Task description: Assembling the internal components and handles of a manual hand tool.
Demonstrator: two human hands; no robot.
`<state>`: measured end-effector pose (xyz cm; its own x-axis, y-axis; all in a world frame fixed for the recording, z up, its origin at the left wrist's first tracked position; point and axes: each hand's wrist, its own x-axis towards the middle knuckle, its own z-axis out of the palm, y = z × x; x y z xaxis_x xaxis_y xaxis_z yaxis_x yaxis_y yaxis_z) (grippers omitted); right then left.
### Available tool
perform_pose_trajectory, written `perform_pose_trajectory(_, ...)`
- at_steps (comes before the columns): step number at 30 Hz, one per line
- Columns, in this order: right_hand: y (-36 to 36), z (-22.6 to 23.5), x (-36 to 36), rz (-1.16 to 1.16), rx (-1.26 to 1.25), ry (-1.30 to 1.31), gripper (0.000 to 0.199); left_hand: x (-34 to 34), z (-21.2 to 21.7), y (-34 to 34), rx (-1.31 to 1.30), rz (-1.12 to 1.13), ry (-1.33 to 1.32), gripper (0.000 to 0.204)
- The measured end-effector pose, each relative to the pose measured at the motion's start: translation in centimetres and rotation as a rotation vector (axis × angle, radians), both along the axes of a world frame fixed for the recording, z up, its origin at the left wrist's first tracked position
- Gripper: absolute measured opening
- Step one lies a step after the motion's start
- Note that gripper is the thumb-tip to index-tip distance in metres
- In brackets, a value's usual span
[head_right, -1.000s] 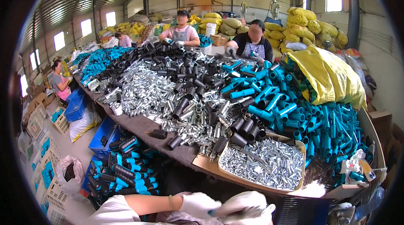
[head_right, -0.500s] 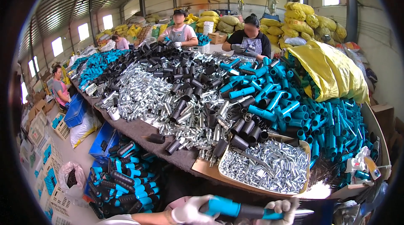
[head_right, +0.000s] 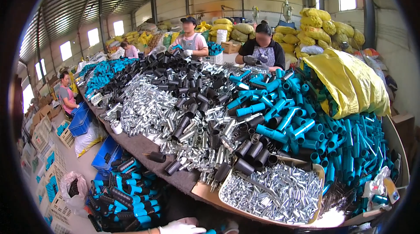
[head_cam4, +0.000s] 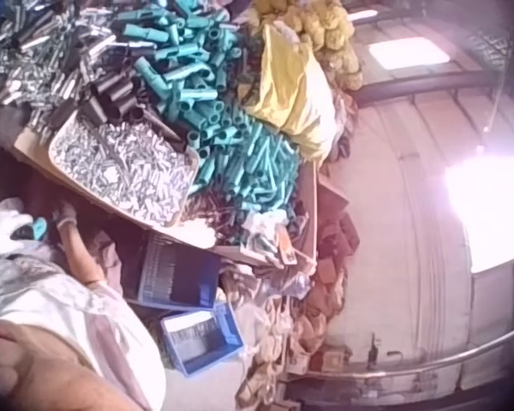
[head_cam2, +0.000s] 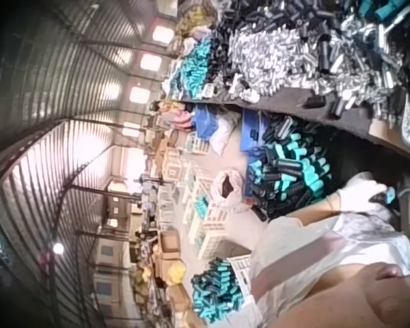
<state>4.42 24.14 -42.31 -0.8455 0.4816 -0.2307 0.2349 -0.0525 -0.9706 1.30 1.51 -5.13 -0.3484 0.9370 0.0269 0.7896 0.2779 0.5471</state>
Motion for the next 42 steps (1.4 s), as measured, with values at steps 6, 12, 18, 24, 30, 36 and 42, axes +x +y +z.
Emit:
perform_pose_trajectory(6,0.4,0.2,-5.8,-0.182,-0.646,-0.385,0.047,1.1,-8.6,1.0,-0.149,0.153,-0.334,0.042)
perform_pose_trajectory(12,3.2,-0.8,-10.8,-0.083,-0.472,-0.381,0.047,0.2,-8.0,2.6,-0.366,0.127,-0.431,0.048)
perform_pose_trajectory(18,4.2,-1.1,-13.3,0.008,-0.303,-0.383,0.046,-0.5,-7.1,2.4,-0.249,0.158,-0.51,0.058)
perform_pose_trajectory(24,4.3,-0.3,-14.1,0.107,-0.122,-0.392,0.046,-0.4,-10.6,2.1,-0.235,0.14,-0.544,0.059)
perform_pose_trajectory(30,4.3,-0.4,-12.7,0.195,0.052,-0.425,0.046,-0.1,-12.9,1.7,-0.216,0.064,-0.41,0.051)
perform_pose_trajectory(36,2.7,-0.4,-8.6,0.304,0.225,-0.488,0.046,1.3,-14.2,3.0,0.11,0.161,-0.155,0.028)
perform_pose_trajectory(42,1.9,-1.4,0.0,0.409,0.366,-0.621,0.046,1.4,-16.4,5.5,-0.193,0.286,-0.344,0.044)
